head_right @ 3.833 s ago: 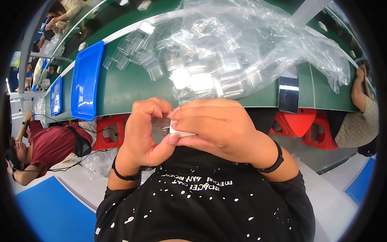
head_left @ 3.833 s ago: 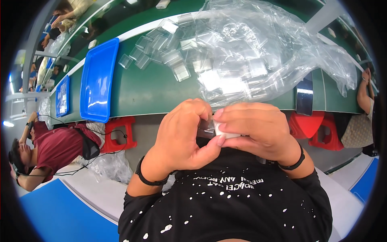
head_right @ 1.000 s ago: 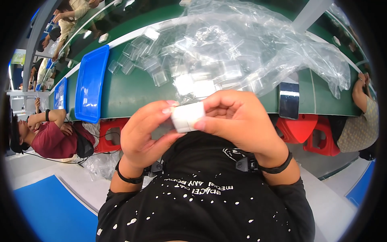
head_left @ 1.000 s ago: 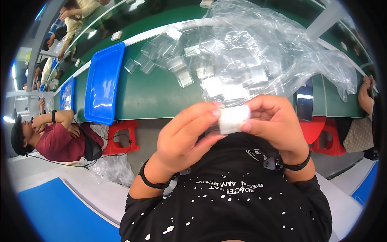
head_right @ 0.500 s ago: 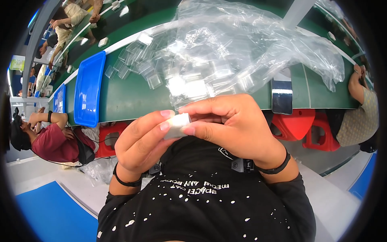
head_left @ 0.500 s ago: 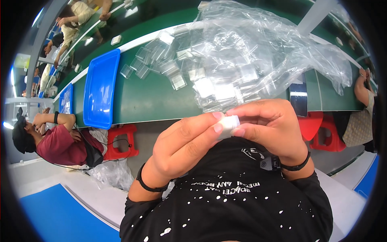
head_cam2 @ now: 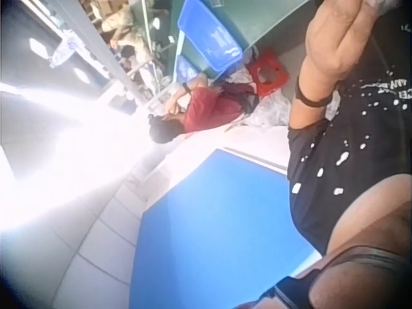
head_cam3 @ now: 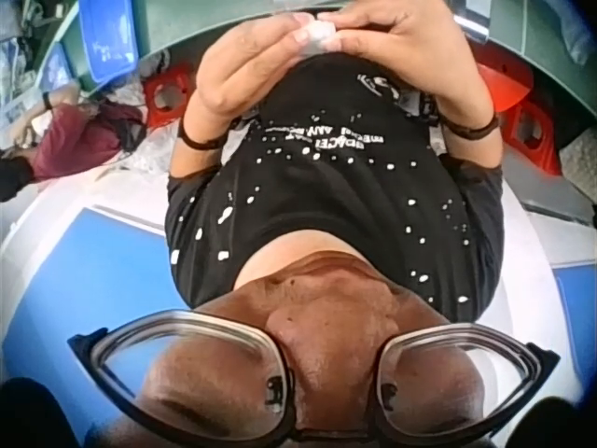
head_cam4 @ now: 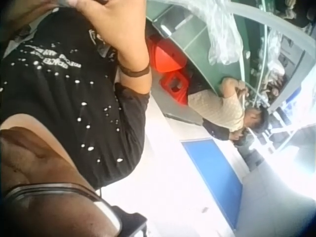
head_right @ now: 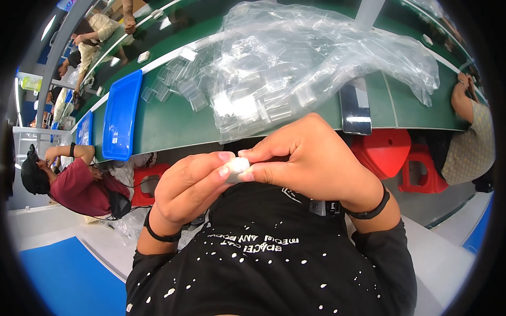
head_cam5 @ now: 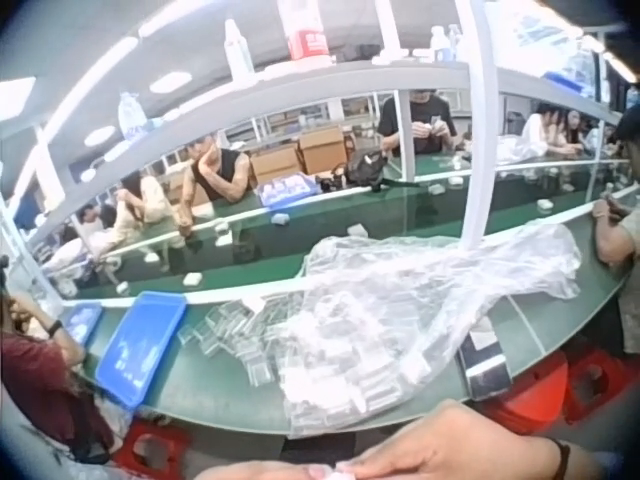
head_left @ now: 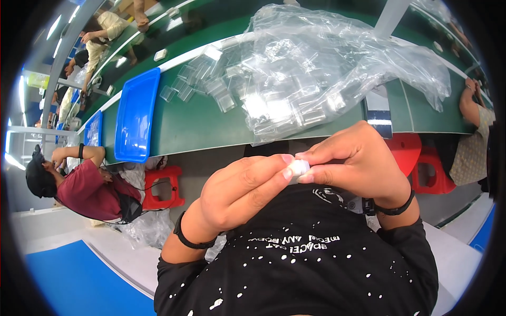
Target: The person is assembling small white electronic or plastic components into clear plastic cases at a factory workbench.
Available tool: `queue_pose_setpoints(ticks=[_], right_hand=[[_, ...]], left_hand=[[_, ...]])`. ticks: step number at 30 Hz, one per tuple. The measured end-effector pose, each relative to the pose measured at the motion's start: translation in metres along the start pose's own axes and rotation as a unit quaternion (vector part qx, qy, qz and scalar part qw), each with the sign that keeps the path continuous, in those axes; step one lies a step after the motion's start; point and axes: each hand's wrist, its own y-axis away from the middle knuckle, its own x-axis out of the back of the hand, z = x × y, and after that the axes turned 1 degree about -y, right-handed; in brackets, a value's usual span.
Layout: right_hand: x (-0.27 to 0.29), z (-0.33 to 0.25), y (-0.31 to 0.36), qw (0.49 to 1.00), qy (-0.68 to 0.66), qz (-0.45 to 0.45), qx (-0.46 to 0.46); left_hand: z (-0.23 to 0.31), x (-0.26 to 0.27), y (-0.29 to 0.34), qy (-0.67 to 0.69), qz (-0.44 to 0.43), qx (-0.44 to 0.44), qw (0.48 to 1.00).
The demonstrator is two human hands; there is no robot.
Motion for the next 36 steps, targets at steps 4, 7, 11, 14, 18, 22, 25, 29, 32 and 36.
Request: queue_pose_setpoints(ticks=[4,7,11,14,18,22,25,29,32,36], right_hand=[[-0.002,-0.006,0.015,1.000,0.005,-0.012,-0.016],[-0.004,-0.010,0.026,1.000,0.013,-0.012,0.006],[0.000,-0.016,0.042,0.999,0.003,-0.035,0.015],[0.002,-0.018,0.048,0.999,0.012,-0.046,0.015],[0.007,-0.016,0.045,0.997,0.041,-0.061,0.032],[0.015,-0.006,0.039,0.999,0.011,-0.037,-0.017],[0.022,0.005,0.036,0.997,-0.038,0.060,0.006],[0.022,0.021,0.030,0.971,0.062,0.126,0.194],[0.017,0.029,0.023,0.960,0.120,0.137,0.212],[0.020,0.030,0.010,0.960,0.139,0.136,0.203]], left_hand=[[0.016,0.001,-0.001,-0.009,-0.025,-0.015,1.000],[0.030,-0.001,-0.002,-0.012,-0.025,-0.028,0.999],[0.048,-0.008,-0.001,0.002,-0.007,-0.035,0.999],[0.055,-0.008,0.001,-0.013,-0.010,-0.041,0.999],[0.051,-0.008,-0.002,-0.011,-0.023,-0.058,0.998],[0.032,-0.013,-0.011,-0.014,-0.015,-0.044,0.999],[0.015,-0.020,-0.018,0.077,0.028,0.068,0.994],[-0.009,-0.022,-0.022,0.136,0.015,0.190,0.972],[-0.025,-0.026,-0.026,0.273,-0.012,0.261,0.926],[-0.039,-0.027,-0.030,0.308,-0.029,0.270,0.912]])
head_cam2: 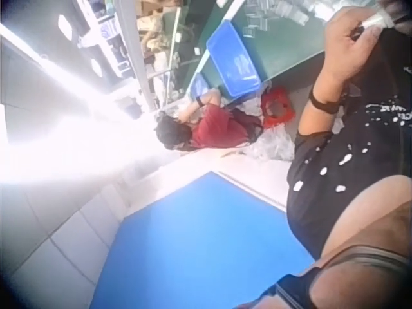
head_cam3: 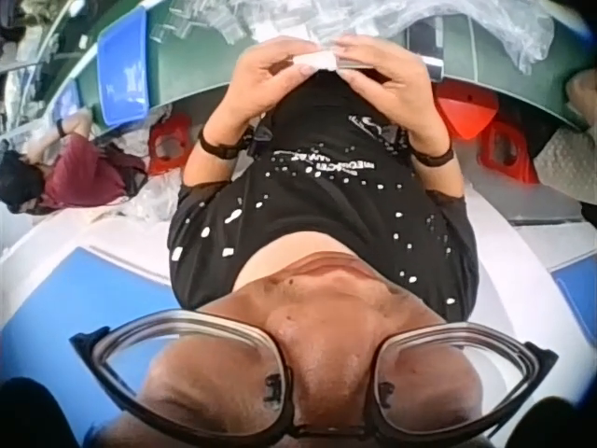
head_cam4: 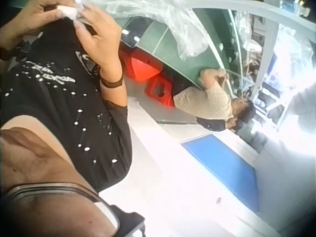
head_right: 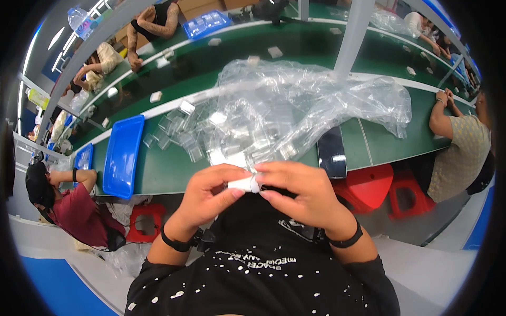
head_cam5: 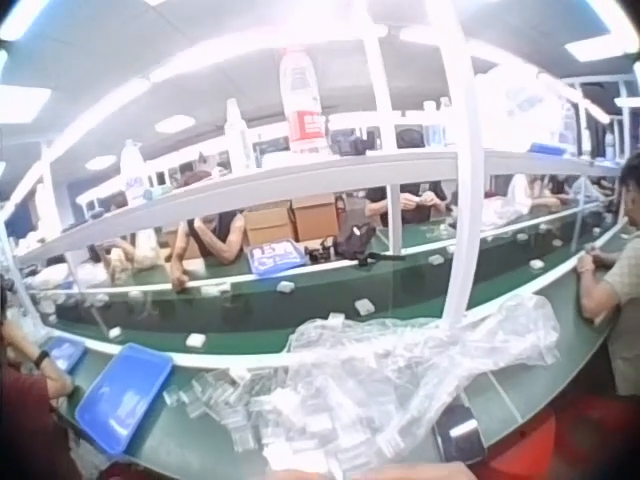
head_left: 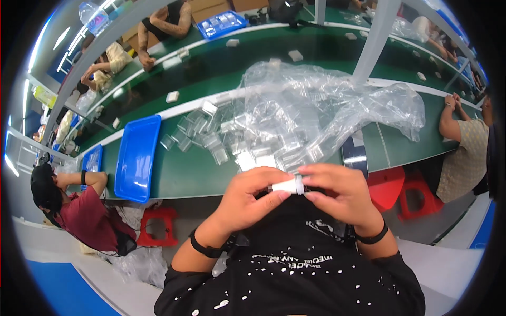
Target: The person is assembling small white electronic or plastic components into clear plastic cases at a factory workbench.
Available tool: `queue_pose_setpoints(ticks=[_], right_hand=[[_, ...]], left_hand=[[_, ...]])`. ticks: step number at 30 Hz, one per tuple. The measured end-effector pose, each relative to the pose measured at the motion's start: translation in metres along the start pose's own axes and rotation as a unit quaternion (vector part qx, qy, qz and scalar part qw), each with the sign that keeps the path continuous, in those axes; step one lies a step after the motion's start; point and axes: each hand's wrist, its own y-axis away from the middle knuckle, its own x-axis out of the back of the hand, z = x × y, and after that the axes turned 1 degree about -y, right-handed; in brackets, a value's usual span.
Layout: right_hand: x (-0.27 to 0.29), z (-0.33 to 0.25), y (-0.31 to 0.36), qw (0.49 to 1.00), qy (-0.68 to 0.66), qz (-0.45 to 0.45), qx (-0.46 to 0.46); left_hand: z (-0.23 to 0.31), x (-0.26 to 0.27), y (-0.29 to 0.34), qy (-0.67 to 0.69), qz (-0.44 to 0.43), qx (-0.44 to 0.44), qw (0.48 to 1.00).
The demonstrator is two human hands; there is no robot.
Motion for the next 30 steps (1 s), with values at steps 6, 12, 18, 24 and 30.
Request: queue_pose_setpoints(ticks=[6,12,18,24,30], right_hand=[[-0.016,0.006,-0.023,0.998,-0.063,-0.026,-0.003],[-0.034,0.015,-0.035,0.993,-0.103,-0.050,0.004],[-0.048,0.019,-0.037,0.995,-0.095,-0.034,-0.007],[-0.056,0.015,-0.045,0.995,-0.083,-0.055,-0.027],[-0.059,0.011,-0.048,0.993,-0.074,-0.094,-0.020]], left_hand=[[-0.001,0.011,0.010,0.032,0.019,0.036,0.999],[-0.008,0.024,0.023,0.051,0.051,0.039,0.997],[-0.018,0.028,0.030,0.055,0.063,0.038,0.996],[-0.026,0.034,0.035,0.073,0.073,0.039,0.994],[-0.031,0.039,0.043,0.085,0.072,0.056,0.992]])
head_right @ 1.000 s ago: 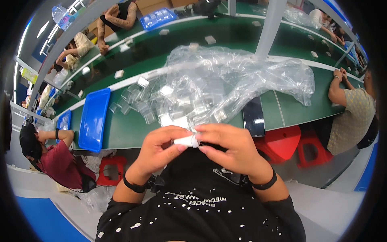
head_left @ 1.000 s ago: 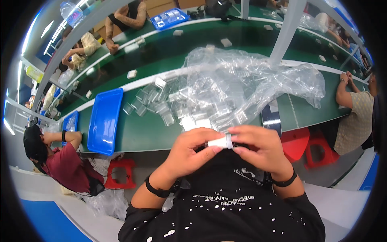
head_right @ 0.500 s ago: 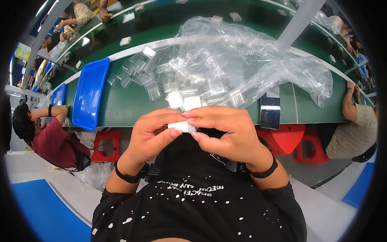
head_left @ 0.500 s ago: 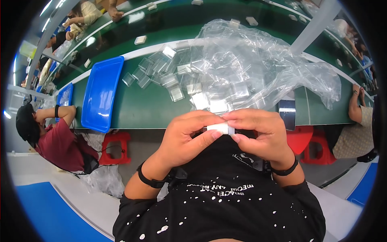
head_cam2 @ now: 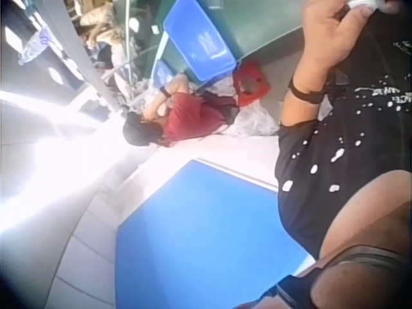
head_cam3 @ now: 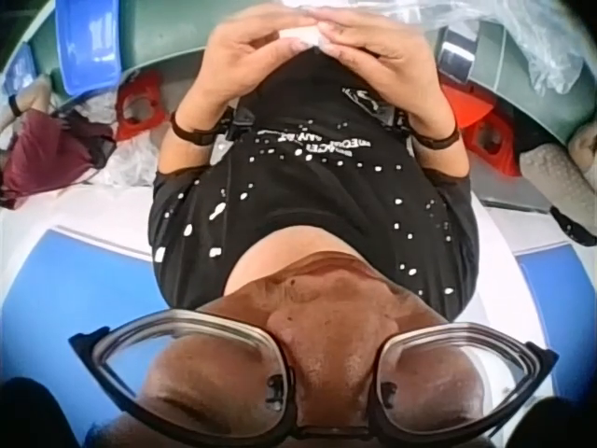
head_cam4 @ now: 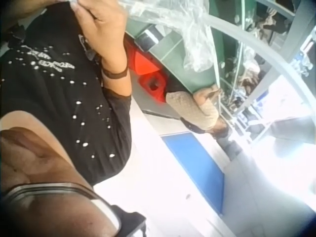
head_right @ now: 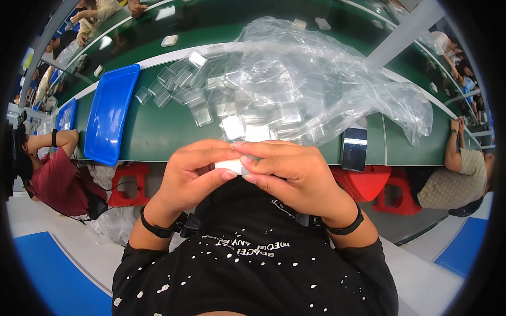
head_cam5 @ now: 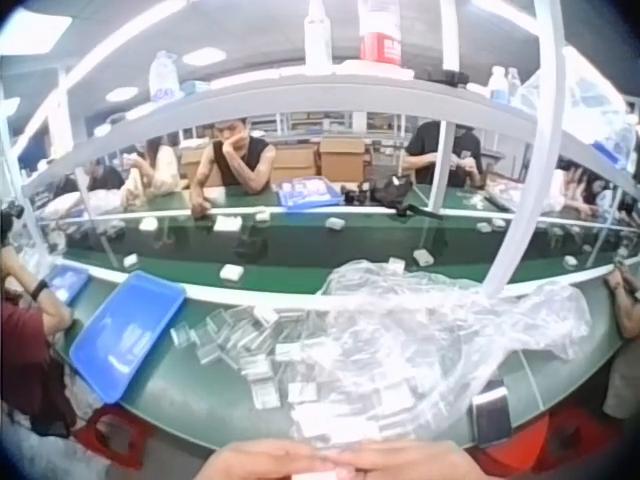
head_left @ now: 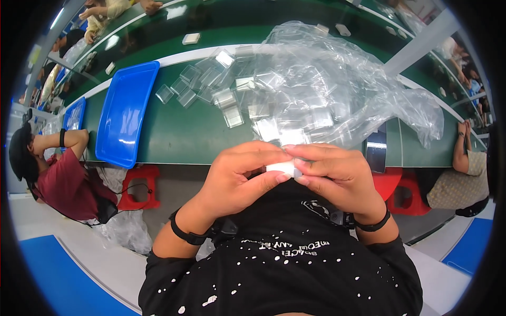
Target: The person is assembling small white electronic or plastic components into clear plastic cases at a factory workbench.
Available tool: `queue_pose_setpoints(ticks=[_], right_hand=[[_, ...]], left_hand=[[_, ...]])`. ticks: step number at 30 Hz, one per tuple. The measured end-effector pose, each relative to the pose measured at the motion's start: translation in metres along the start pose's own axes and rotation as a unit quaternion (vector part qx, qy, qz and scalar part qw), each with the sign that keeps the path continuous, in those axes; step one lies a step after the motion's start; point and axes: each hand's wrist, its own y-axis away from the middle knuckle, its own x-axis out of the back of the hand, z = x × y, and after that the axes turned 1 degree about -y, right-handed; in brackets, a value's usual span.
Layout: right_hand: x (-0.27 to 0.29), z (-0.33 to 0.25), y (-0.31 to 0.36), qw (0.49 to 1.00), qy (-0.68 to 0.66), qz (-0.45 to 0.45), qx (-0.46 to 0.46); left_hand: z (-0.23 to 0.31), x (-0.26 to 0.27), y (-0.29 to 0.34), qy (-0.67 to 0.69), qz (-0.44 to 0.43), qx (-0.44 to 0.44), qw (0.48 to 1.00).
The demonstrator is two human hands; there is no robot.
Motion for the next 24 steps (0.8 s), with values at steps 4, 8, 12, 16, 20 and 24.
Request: queue_pose_setpoints(ticks=[4,8,12,16,20,24], right_hand=[[-0.002,-0.002,-0.003,0.999,0.020,0.001,-0.031],[-0.007,0.003,-0.010,0.988,-0.081,0.116,-0.056],[-0.023,0.014,-0.020,0.990,-0.003,0.138,-0.021],[-0.030,0.024,-0.027,0.966,0.172,0.167,0.101],[-0.020,0.020,-0.023,0.968,0.181,0.140,0.098],[-0.013,0.012,-0.016,0.989,0.103,0.103,0.039]], left_hand=[[0.001,0.001,-0.001,0.020,0.014,0.025,0.999],[0.004,-0.005,-0.015,0.170,0.060,0.057,0.982],[0.007,-0.008,-0.030,0.211,0.094,0.075,0.970],[0.009,-0.009,-0.034,0.242,0.090,0.111,0.960],[0.008,-0.005,-0.026,0.080,0.144,-0.051,0.985],[0.006,0.007,-0.019,0.035,0.040,-0.161,0.985]])
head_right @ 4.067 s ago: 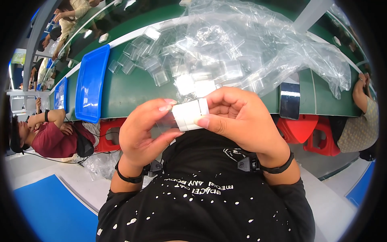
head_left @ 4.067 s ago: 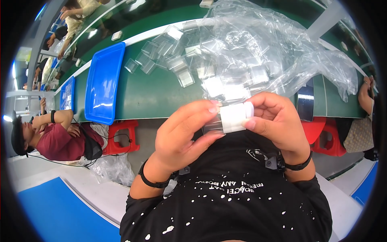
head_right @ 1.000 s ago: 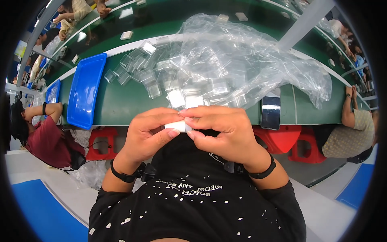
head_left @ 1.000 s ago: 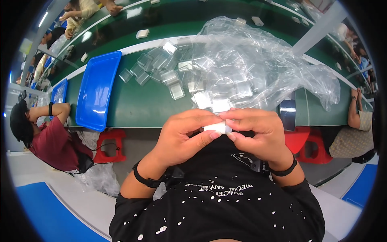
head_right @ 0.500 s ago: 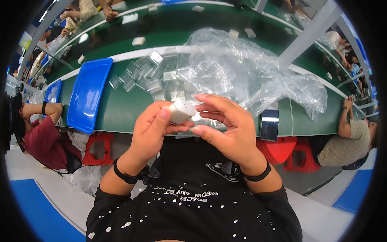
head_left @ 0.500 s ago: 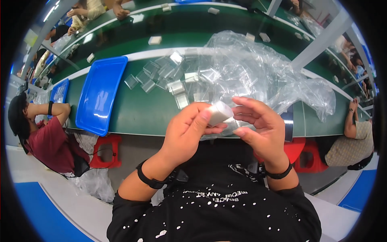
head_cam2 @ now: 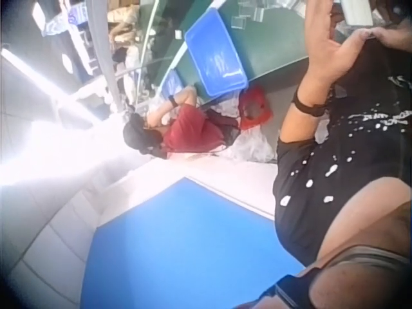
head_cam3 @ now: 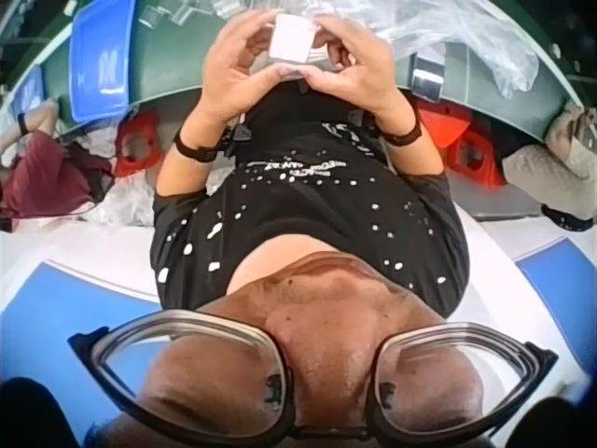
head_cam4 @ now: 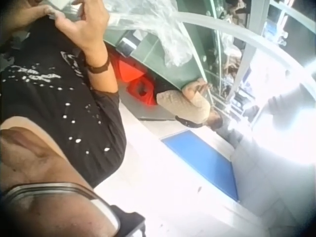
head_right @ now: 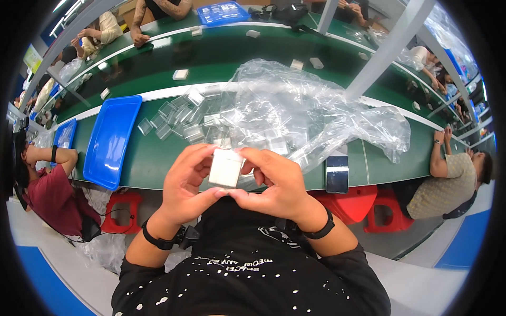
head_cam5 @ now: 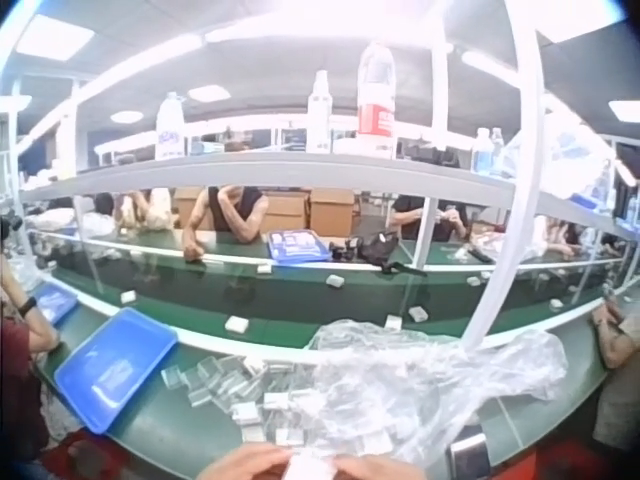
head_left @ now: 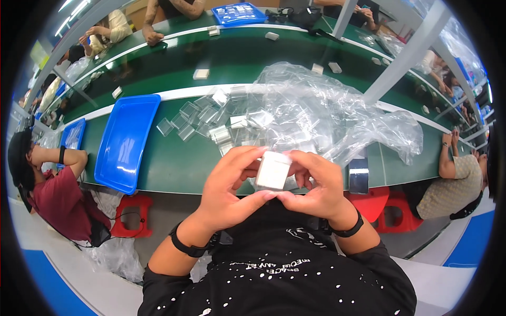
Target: The person is assembling small white electronic or plastic components into clear plastic cases at a factory workbench.
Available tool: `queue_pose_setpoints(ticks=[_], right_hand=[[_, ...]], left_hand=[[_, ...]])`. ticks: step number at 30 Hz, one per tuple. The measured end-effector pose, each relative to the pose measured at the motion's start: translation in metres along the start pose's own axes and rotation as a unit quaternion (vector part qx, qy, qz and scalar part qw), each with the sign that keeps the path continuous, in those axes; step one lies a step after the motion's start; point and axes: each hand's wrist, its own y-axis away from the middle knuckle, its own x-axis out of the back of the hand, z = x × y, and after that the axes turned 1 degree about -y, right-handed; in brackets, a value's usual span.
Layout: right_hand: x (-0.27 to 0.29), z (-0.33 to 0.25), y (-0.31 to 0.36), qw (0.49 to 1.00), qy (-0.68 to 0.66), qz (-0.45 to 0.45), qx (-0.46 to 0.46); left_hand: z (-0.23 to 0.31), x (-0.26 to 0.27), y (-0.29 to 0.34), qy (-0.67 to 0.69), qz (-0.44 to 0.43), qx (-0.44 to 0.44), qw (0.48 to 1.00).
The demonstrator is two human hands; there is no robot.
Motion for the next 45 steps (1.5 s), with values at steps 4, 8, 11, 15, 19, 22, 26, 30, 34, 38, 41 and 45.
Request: queue_pose_setpoints(ticks=[4,8,11,15,19,22,26,30,34,38,41,45], right_hand=[[0.002,-0.005,0.003,0.999,-0.043,-0.016,0.017],[0.002,-0.007,0.005,0.992,-0.041,-0.003,0.118],[0.001,-0.009,0.008,0.983,-0.041,0.017,0.180],[-0.001,-0.012,0.010,0.981,-0.083,0.019,0.175],[-0.004,-0.013,0.013,0.975,-0.110,0.033,0.189],[-0.003,-0.014,0.015,0.971,-0.132,0.035,0.195],[0.000,-0.019,0.014,0.969,-0.126,0.038,0.211],[0.006,-0.027,0.008,0.961,-0.135,0.053,0.236],[0.013,-0.035,0.004,0.953,-0.141,0.053,0.263],[0.020,-0.039,0.003,0.948,-0.161,0.058,0.267],[0.034,-0.038,0.006,0.961,-0.136,0.034,0.238],[0.049,-0.030,0.007,0.966,-0.145,0.008,0.212]], left_hand=[[0.001,0.005,0.000,0.021,-0.021,-0.037,0.999],[0.008,0.006,0.005,-0.027,-0.065,-0.065,0.995],[0.007,0.006,0.007,-0.066,-0.075,-0.089,0.991],[0.004,0.002,0.010,-0.043,-0.057,-0.096,0.993],[-0.001,-0.003,0.012,-0.017,-0.050,-0.119,0.992],[-0.004,-0.004,0.014,-0.057,-0.052,-0.152,0.985],[-0.004,-0.006,0.015,-0.061,-0.042,-0.166,0.983],[0.005,-0.015,0.011,-0.067,-0.038,-0.187,0.979],[0.020,-0.027,0.001,-0.060,-0.049,-0.220,0.972],[0.031,-0.038,-0.010,-0.057,-0.055,-0.241,0.967],[0.039,-0.041,-0.018,-0.071,-0.085,-0.241,0.964],[0.052,-0.038,-0.029,-0.127,-0.120,-0.223,0.959]])
